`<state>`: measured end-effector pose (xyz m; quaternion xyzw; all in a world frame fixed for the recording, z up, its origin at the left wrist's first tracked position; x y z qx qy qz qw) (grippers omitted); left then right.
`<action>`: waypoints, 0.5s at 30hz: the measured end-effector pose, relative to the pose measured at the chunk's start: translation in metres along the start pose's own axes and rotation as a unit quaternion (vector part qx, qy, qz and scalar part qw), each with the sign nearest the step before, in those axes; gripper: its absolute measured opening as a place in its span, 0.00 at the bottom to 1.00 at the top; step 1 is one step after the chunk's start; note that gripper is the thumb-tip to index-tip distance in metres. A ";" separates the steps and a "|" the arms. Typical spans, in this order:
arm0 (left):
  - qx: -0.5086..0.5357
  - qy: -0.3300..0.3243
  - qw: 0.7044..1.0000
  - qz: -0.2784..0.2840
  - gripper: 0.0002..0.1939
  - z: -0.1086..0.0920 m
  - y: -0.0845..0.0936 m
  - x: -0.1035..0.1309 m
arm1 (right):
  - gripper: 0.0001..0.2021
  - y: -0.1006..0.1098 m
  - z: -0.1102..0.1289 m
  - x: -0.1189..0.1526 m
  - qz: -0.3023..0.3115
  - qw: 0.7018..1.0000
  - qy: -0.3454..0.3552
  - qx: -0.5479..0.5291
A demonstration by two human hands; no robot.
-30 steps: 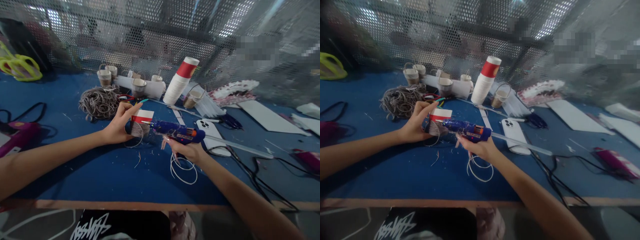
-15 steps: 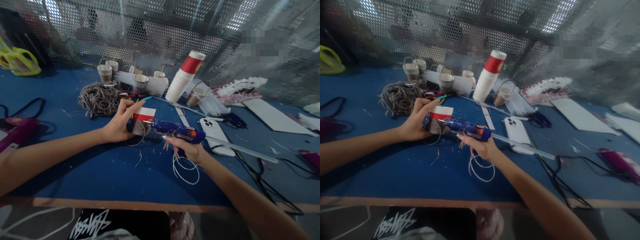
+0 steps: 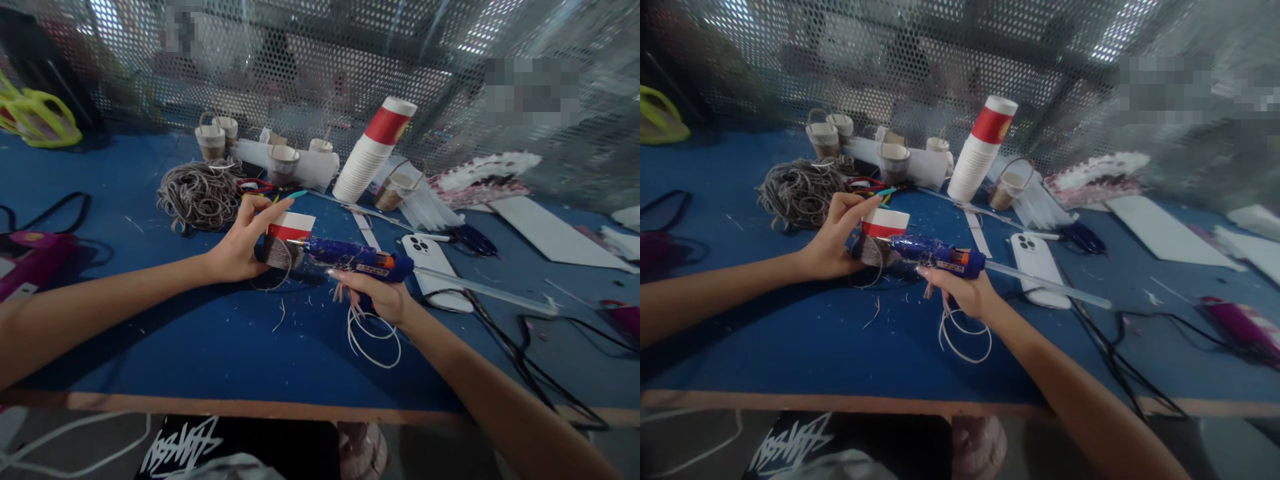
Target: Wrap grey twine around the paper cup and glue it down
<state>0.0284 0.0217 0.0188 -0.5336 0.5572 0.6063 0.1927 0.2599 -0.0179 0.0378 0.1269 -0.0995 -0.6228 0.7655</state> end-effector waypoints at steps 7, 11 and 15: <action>0.000 -0.002 1.000 -0.006 0.43 0.000 0.000 -0.001 | 0.24 -0.001 0.000 0.000 -0.004 1.000 -0.005 -0.007; 0.003 0.009 1.000 -0.009 0.42 0.001 0.001 -0.001 | 0.26 0.000 0.002 0.000 -0.005 1.000 -0.005 -0.002; 0.018 0.031 0.999 -0.010 0.40 0.001 0.002 -0.001 | 0.24 -0.001 0.008 0.001 -0.005 1.000 -0.004 -0.010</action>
Point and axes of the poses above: each hand's wrist, its own x-axis away from the middle knuckle, its own y-axis out of the back of the hand, z = x × y, the point moved 3 cm from there along -x, towards the middle knuckle, and after that the axes turned 7 degrees about -z, right-handed, at the moved point
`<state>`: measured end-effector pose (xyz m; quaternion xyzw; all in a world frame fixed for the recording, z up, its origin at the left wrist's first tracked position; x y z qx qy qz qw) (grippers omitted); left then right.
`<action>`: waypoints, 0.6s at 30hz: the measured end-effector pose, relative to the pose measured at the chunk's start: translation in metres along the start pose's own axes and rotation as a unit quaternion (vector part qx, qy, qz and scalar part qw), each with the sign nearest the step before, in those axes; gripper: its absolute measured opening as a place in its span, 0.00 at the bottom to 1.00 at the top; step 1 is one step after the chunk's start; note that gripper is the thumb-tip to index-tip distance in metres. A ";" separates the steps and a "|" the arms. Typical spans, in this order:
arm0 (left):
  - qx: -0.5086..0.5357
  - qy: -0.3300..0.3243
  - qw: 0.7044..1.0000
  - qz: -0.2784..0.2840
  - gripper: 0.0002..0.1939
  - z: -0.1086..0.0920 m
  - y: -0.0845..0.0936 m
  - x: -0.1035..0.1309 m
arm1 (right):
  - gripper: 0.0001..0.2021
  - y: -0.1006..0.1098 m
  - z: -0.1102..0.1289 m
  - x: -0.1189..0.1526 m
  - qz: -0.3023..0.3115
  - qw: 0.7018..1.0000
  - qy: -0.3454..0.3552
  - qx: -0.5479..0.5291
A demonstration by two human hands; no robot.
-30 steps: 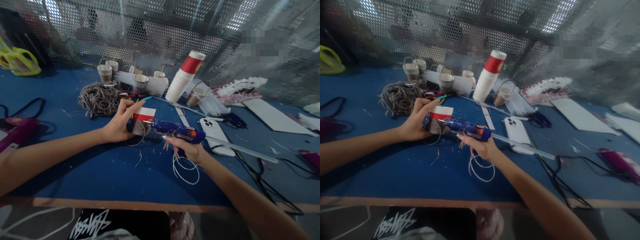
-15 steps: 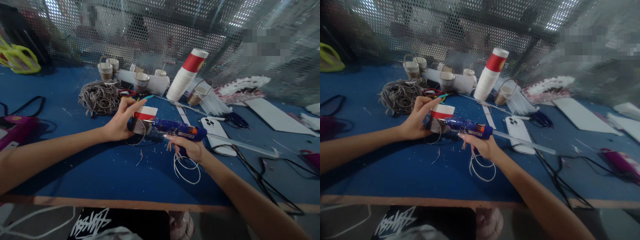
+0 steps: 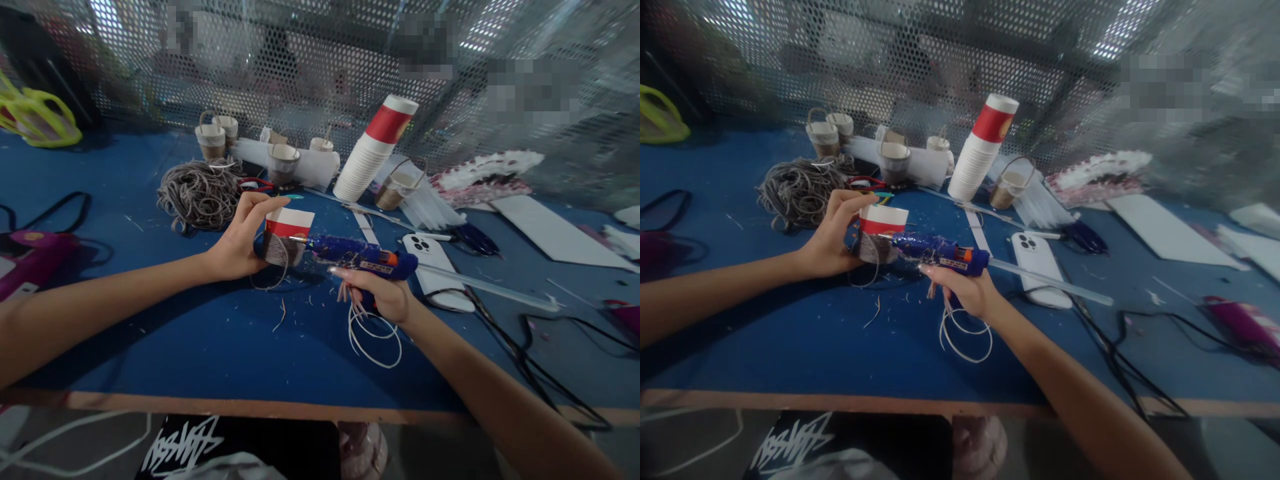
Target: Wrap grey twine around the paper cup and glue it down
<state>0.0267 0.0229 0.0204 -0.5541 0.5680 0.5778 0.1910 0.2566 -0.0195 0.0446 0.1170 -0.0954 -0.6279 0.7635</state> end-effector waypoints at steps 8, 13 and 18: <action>0.034 0.019 0.999 -0.011 0.40 0.002 0.000 0.001 | 0.24 0.001 0.001 -0.002 0.007 1.000 0.010 -0.006; 0.078 0.036 0.996 -0.019 0.40 0.003 -0.001 0.001 | 0.26 0.004 -0.004 -0.002 0.006 1.000 -0.004 -0.003; 0.116 0.046 0.992 -0.022 0.42 0.006 -0.003 0.002 | 0.26 0.003 0.000 0.000 0.009 1.000 -0.001 -0.008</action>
Point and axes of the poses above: each hand's wrist, its own x-axis away from the middle knuckle, its own y-axis out of the back of the hand, z = x × y, the point moved 3 cm from there along -x, towards the middle knuckle, and after that the axes turned 7 degrees about -z, right-handed, at the moved point
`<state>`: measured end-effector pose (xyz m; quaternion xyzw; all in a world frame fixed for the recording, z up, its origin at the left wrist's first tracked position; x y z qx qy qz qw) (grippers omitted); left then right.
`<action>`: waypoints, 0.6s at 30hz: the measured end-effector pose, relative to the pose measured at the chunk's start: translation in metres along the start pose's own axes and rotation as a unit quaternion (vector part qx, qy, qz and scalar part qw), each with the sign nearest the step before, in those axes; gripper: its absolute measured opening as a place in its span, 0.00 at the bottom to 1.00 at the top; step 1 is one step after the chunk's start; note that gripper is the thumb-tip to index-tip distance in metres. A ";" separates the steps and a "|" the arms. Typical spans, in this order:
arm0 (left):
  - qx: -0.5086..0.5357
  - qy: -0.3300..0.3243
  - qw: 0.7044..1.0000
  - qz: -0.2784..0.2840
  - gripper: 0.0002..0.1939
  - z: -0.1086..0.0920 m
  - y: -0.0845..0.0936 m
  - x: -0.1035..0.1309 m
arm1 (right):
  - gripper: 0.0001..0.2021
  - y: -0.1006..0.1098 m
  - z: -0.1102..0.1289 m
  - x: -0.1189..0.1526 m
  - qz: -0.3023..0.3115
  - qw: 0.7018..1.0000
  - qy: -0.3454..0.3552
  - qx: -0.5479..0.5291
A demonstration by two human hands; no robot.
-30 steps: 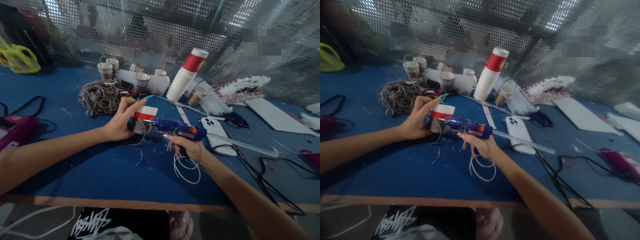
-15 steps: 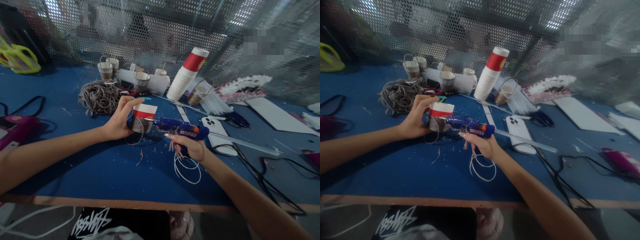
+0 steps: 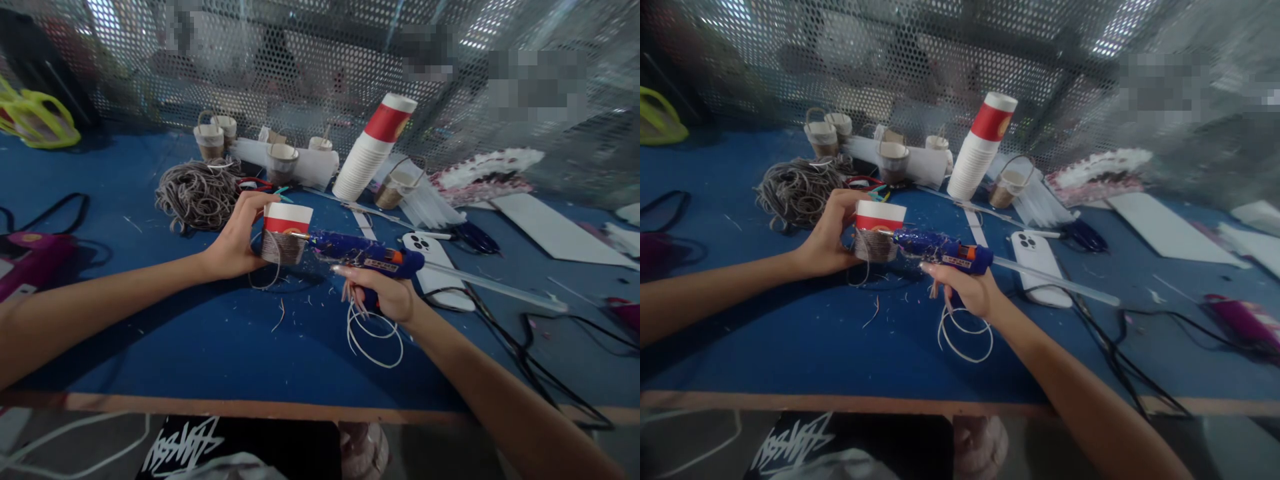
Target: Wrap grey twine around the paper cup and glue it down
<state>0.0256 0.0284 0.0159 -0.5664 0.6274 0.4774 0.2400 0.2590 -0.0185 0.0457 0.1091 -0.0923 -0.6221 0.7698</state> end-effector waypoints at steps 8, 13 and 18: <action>0.050 0.019 0.998 -0.014 0.42 0.006 -0.002 0.002 | 0.26 0.001 0.006 0.002 -0.023 1.000 -0.009 0.002; 0.052 0.015 0.999 -0.008 0.41 0.003 -0.002 0.002 | 0.25 0.004 0.003 0.002 -0.031 0.999 -0.010 0.009; 0.039 0.023 0.999 0.003 0.40 0.003 0.000 0.002 | 0.25 0.005 0.004 0.003 -0.027 1.000 -0.009 0.010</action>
Point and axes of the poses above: each hand's wrist, its own x-axis away from the middle knuckle, its own y-axis out of the back of the hand, z = x × y, the point moved 3 cm from there along -x, towards the middle knuckle, and after that the axes turned 7 degrees about -z, right-handed, at the moved point
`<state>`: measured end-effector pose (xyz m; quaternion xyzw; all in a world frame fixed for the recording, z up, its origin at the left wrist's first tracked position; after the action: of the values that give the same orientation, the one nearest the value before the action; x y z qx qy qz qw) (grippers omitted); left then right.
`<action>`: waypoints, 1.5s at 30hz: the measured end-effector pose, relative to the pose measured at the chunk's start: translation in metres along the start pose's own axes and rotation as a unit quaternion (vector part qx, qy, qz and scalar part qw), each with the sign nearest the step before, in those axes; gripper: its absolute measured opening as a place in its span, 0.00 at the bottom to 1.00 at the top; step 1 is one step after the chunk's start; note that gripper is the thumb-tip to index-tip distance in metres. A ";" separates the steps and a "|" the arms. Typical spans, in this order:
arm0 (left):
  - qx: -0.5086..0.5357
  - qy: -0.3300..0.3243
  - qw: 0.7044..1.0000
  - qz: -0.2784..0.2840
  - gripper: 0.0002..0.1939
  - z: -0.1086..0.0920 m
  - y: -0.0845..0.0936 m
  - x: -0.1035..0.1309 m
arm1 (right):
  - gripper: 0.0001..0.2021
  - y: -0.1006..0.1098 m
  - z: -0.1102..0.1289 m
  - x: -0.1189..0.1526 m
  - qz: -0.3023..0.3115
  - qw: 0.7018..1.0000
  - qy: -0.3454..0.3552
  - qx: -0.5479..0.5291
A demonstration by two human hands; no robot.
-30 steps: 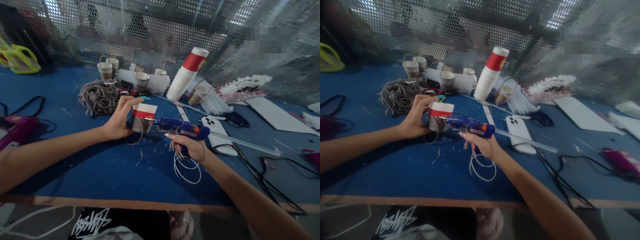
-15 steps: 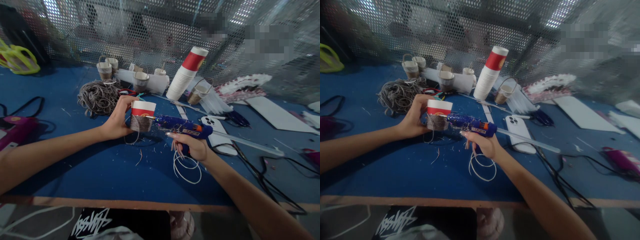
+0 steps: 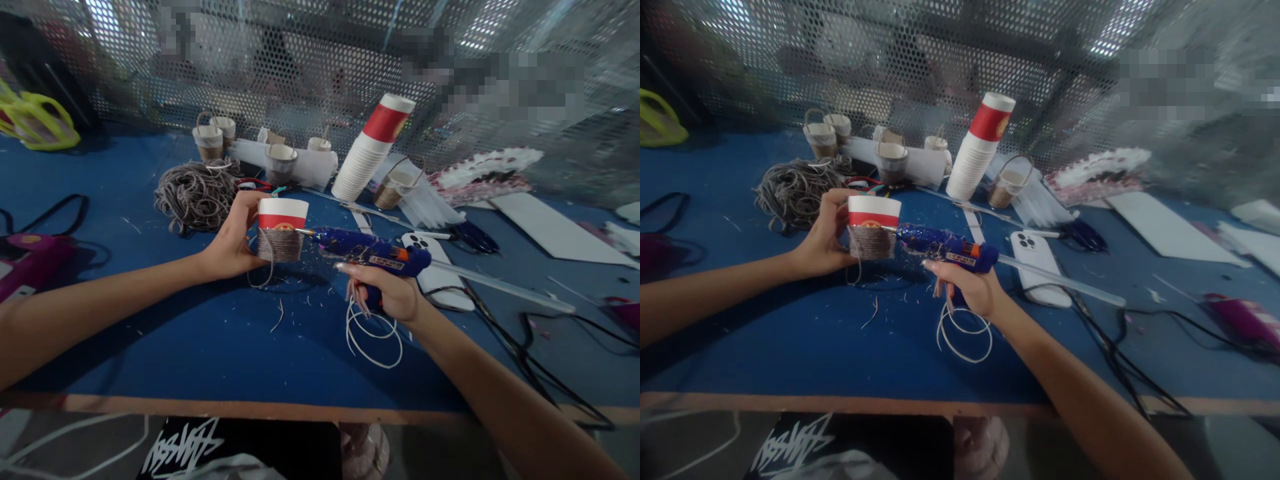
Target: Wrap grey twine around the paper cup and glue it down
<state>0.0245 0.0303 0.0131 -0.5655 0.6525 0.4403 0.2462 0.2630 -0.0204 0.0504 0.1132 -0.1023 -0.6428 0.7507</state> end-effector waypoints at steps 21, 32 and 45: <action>-0.013 -0.008 1.000 -0.016 0.41 -0.002 0.001 -0.001 | 0.24 0.004 0.003 -0.001 -0.020 1.000 -0.003 0.000; -0.036 -0.010 0.999 -0.013 0.43 -0.001 0.003 0.001 | 0.24 0.004 0.001 -0.001 -0.045 0.999 -0.024 -0.014; -0.037 -0.021 0.999 -0.027 0.42 -0.001 0.003 0.001 | 0.22 0.004 -0.001 -0.003 -0.032 0.999 -0.007 0.008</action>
<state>0.0211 0.0286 0.0136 -0.5820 0.6151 0.4694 0.2502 0.2663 -0.0165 0.0510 0.1181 -0.1090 -0.6666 0.7278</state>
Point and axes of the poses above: each hand's wrist, its own x-axis away from the middle knuckle, its own y-axis out of the back of the hand, z = x × y, the point moved 3 cm from there along -x, towards the middle knuckle, and after that the axes turned 7 degrees about -z, right-handed, at the moved point
